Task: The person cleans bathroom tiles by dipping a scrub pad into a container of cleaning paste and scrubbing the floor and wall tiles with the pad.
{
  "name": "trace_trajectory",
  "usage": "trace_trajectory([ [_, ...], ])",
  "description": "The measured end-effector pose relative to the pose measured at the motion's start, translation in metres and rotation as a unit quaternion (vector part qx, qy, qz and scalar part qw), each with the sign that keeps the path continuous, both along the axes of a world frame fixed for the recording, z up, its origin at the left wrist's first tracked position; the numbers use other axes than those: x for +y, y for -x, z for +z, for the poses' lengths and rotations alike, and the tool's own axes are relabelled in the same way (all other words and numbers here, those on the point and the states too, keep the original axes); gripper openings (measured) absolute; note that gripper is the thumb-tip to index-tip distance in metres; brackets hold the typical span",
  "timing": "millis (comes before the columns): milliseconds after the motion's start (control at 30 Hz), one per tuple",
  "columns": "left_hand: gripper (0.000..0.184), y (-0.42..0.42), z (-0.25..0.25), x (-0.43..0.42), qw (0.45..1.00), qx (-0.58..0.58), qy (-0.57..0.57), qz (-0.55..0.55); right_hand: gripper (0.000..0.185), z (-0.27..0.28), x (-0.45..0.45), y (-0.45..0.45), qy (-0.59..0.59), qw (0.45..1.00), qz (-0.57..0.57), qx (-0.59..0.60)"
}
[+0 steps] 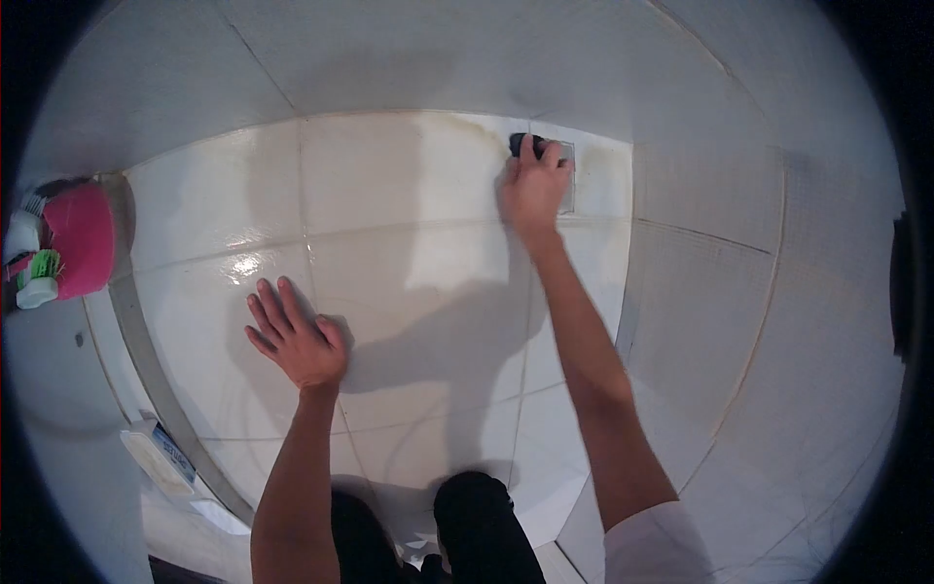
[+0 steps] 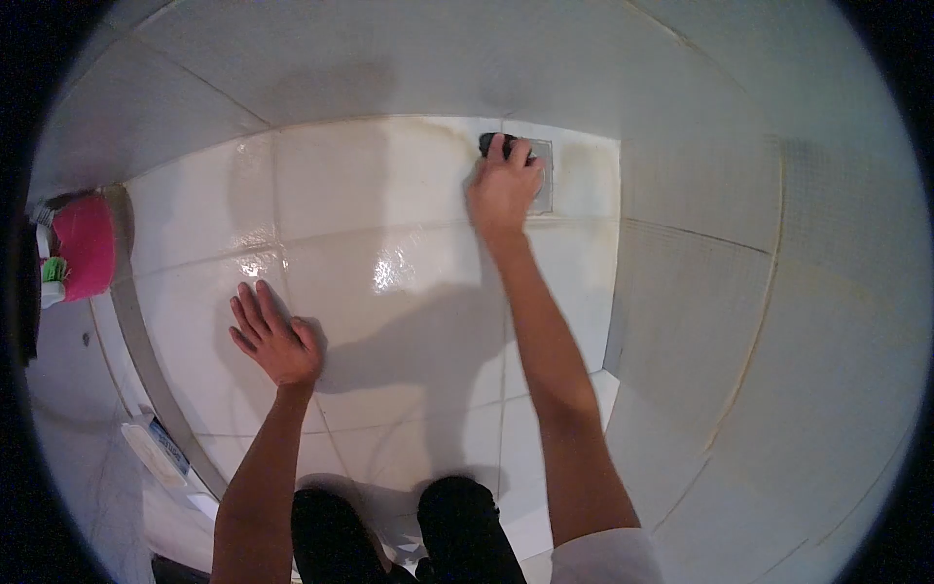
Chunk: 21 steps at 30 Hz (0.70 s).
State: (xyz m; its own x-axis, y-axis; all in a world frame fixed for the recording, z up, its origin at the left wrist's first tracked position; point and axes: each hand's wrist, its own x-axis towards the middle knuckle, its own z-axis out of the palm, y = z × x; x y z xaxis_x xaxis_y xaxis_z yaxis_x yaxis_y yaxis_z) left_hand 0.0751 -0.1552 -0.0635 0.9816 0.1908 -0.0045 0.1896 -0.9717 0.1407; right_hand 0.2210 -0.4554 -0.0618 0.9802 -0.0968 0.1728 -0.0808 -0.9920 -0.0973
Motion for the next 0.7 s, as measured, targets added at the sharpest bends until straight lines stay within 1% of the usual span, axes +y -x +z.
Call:
trace_trajectory([
  [33, 0.066, 0.002, 0.000, -0.001, 1.000, -0.004, 0.000, 0.003, 0.038, -0.002, 0.012, 0.003, 0.003, 0.999, -0.035, -0.011],
  [67, 0.066, 0.003, -0.001, -0.001, 1.000, -0.005, 0.002, 0.004, 0.041, -0.013, 0.024, 0.026, -0.027, 0.999, 0.009, -0.030],
  [100, 0.066, 0.003, -0.001, 0.000, 1.000, -0.006, 0.002, 0.004, 0.043, -0.014, 0.040, 0.056, 0.015, 0.997, 0.073, -0.021],
  [133, 0.066, 0.003, -0.002, 0.002, 1.000, -0.006, 0.000, 0.002, 0.043, 0.003, 0.048, 0.083, -0.077, 0.986, 0.141, 0.053],
  [200, 0.067, 0.003, -0.001, 0.000, 1.000, -0.007, 0.003, -0.001, 0.040, 0.001, 0.003, 0.111, -0.037, 0.980, 0.192, 0.049],
  [267, 0.069, 0.002, -0.002, 0.000, 1.000, -0.009, 0.004, 0.001, 0.040, 0.005, -0.056, 0.109, -0.006, 0.995, 0.102, 0.007],
  [333, 0.065, 0.002, -0.002, -0.001, 1.000, -0.006, -0.006, 0.008, 0.040, 0.012, -0.099, 0.096, 0.077, 0.996, -0.043, -0.004],
  [367, 0.065, 0.001, -0.001, -0.001, 1.000, -0.004, -0.006, 0.009, 0.040, 0.008, -0.096, 0.089, 0.078, 0.996, -0.041, -0.002],
  [433, 0.071, 0.001, 0.001, -0.002, 1.000, -0.014, 0.010, 0.000, 0.036, -0.006, -0.080, 0.082, 0.094, 0.966, -0.238, -0.026],
  [467, 0.071, 0.000, 0.000, -0.003, 1.000, -0.016, 0.013, 0.000, 0.035, -0.015, -0.057, 0.079, 0.051, 0.980, -0.189, -0.022],
  [500, 0.071, 0.000, -0.002, -0.003, 1.000, -0.020, 0.004, -0.001, 0.035, -0.017, -0.012, 0.082, -0.006, 0.991, -0.135, -0.020],
  [533, 0.071, 0.001, -0.003, -0.001, 1.000, -0.022, -0.007, -0.004, 0.040, -0.018, 0.034, 0.088, -0.010, 0.997, -0.060, -0.037],
  [567, 0.071, 0.003, -0.002, 0.000, 1.000, -0.018, -0.009, -0.005, 0.045, -0.013, 0.074, 0.102, 0.021, 1.000, 0.003, -0.004],
  [600, 0.070, 0.003, -0.001, 0.000, 1.000, -0.014, -0.010, -0.005, 0.051, 0.001, 0.095, 0.108, -0.062, 0.995, 0.056, 0.047],
  [667, 0.070, 0.002, -0.001, 0.000, 1.000, -0.010, -0.008, -0.015, 0.046, 0.009, 0.071, 0.114, -0.063, 0.983, 0.172, 0.000],
  [700, 0.069, 0.002, -0.004, 0.001, 1.000, -0.017, -0.015, -0.016, 0.042, 0.003, 0.038, 0.113, -0.080, 0.984, 0.158, 0.003],
])
